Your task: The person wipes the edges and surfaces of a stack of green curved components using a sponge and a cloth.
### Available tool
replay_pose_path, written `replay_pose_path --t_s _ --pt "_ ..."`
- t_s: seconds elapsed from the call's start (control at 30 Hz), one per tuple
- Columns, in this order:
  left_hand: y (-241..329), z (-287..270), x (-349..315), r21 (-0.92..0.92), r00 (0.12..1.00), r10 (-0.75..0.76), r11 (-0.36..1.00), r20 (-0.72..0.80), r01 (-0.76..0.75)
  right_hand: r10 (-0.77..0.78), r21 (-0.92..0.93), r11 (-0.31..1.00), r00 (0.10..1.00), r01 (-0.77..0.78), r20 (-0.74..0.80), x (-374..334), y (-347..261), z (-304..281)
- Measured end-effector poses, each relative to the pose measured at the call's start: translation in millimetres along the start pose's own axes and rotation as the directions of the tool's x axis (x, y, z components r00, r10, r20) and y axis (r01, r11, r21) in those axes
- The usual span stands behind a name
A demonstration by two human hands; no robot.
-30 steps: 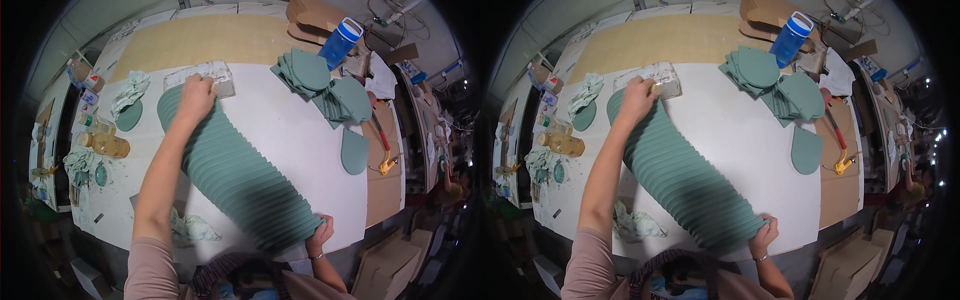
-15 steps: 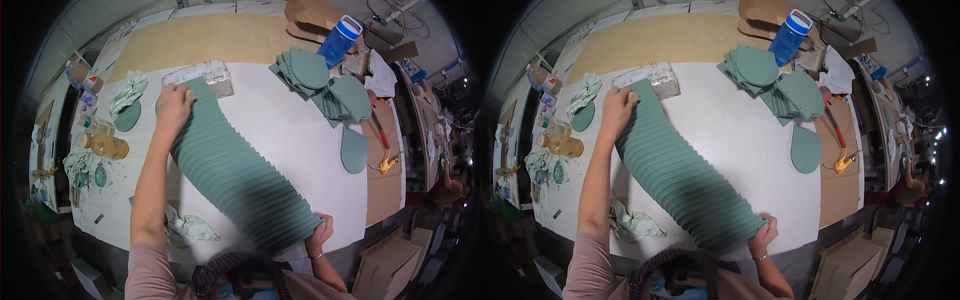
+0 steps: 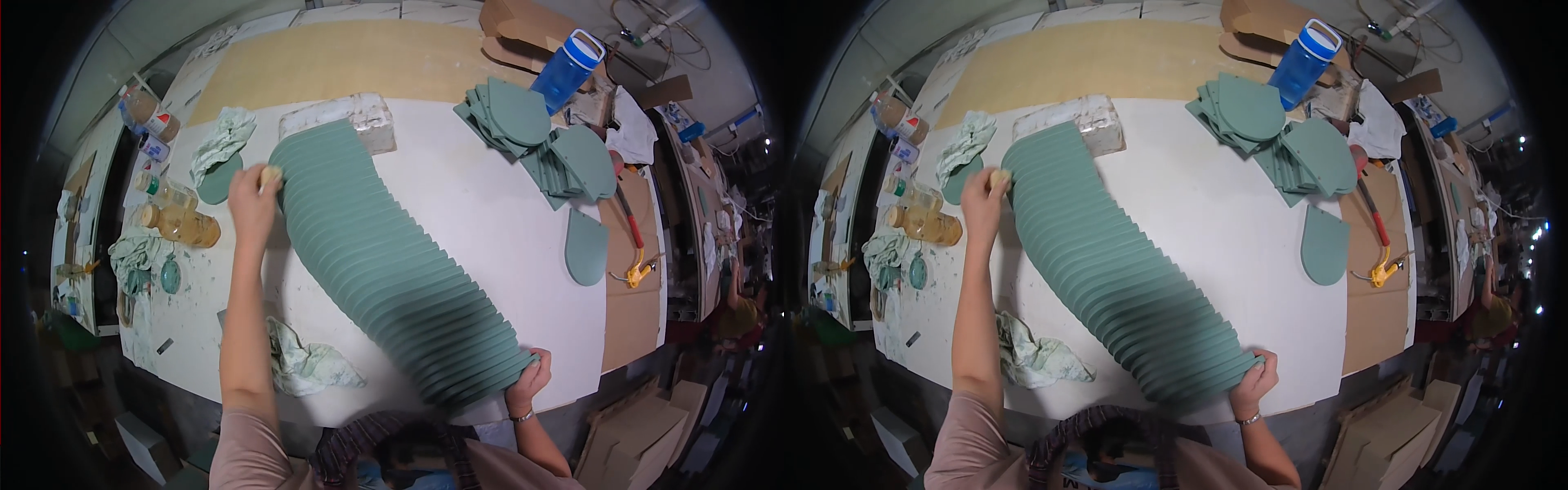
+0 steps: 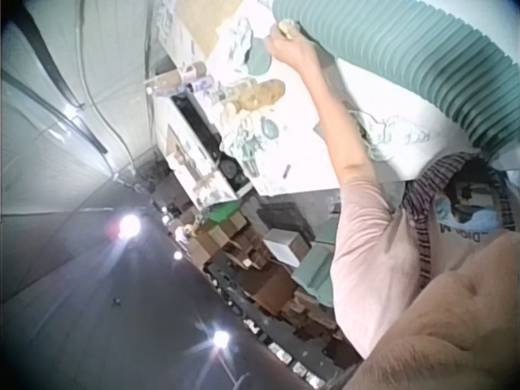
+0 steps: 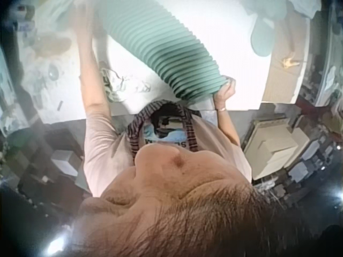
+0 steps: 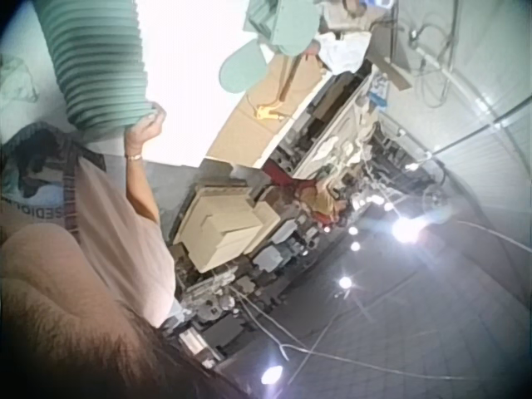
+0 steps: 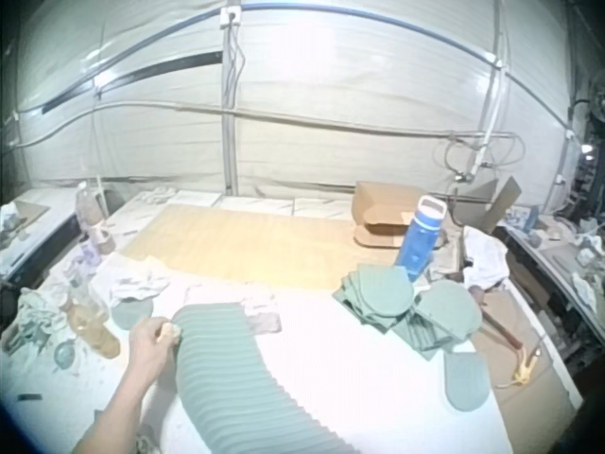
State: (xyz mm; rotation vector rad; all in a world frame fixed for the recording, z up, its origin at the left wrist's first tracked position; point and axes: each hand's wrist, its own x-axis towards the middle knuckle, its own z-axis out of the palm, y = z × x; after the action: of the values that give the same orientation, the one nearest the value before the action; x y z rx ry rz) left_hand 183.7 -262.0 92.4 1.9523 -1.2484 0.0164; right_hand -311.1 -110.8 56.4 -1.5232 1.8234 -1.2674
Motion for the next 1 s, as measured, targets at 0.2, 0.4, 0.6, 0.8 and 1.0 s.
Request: replay_pose_path --t_s 0.2,0.4,0.6,0.8,1.0 --pt "96.4 64.7 47.9 0.078 0.92 0.357 0.925 0.164 -0.372 0.015 0.036 0.999 1.0 -0.015 -0.02 -2.9 6.0 4.1" --pt "82.3 65.0 50.8 0.182 0.904 0.339 0.902 0.259 -0.391 0.019 0.013 1.0 1.0 -0.019 -0.017 -4.5 10.4 2.6" --pt "5.0 1.9 42.6 0.248 0.965 0.167 0.944 0.204 -0.216 0.052 -0.023 0.998 0.999 -0.052 0.008 -2.0 3.3 -0.9" --pt "-16.3 -8.4 44.3 0.249 0.985 0.095 0.96 0.141 -0.128 0.032 0.017 0.999 0.999 -0.032 -0.002 -1.9 1.8 5.2" --pt "86.2 60.4 66.3 0.101 0.885 0.433 0.886 0.168 -0.453 0.001 0.023 1.0 0.999 0.0 -0.041 -3.0 4.7 1.4"
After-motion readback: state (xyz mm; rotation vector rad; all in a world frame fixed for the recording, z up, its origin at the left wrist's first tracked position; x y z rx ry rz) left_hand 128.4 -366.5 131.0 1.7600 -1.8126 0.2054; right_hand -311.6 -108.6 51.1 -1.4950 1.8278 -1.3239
